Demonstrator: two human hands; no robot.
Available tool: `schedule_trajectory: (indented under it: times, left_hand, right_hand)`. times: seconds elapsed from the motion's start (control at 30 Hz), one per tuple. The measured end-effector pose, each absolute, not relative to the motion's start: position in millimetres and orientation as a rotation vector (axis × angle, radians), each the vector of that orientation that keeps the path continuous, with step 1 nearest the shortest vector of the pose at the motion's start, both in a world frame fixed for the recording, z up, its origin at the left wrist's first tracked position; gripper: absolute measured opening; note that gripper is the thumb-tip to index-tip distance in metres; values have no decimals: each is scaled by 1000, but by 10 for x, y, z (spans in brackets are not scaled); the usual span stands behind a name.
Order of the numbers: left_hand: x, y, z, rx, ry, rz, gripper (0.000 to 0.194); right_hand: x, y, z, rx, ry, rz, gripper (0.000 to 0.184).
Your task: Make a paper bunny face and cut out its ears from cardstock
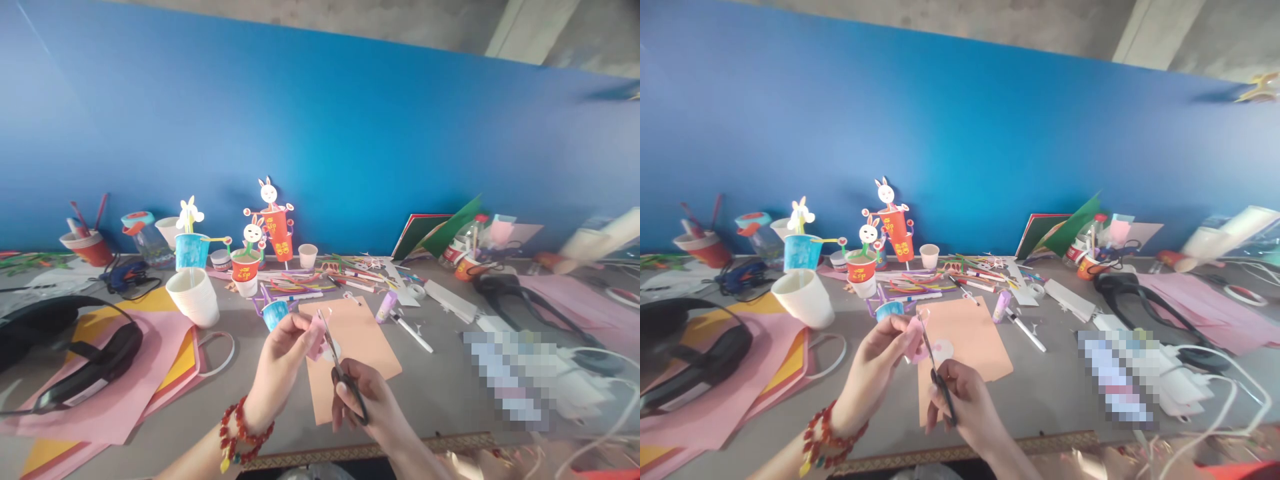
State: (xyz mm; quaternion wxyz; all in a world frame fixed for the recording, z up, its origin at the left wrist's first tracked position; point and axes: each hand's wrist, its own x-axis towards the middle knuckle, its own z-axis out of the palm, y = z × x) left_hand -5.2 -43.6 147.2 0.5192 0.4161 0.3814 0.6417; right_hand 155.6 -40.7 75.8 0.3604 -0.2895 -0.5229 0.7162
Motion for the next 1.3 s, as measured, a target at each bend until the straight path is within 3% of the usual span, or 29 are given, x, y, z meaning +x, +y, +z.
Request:
schedule_trajectory:
  times: [0.6, 1.3]
  left_hand:
    - [-125, -422, 1577, 983, 845, 1435, 27]
    - [-353, -329, 1744, 1168, 901, 1194, 27]
  right_hand:
    - [1591, -379, 816, -805, -1400, 1849, 60]
    - [1759, -272, 849, -833, -1509, 1841, 52]
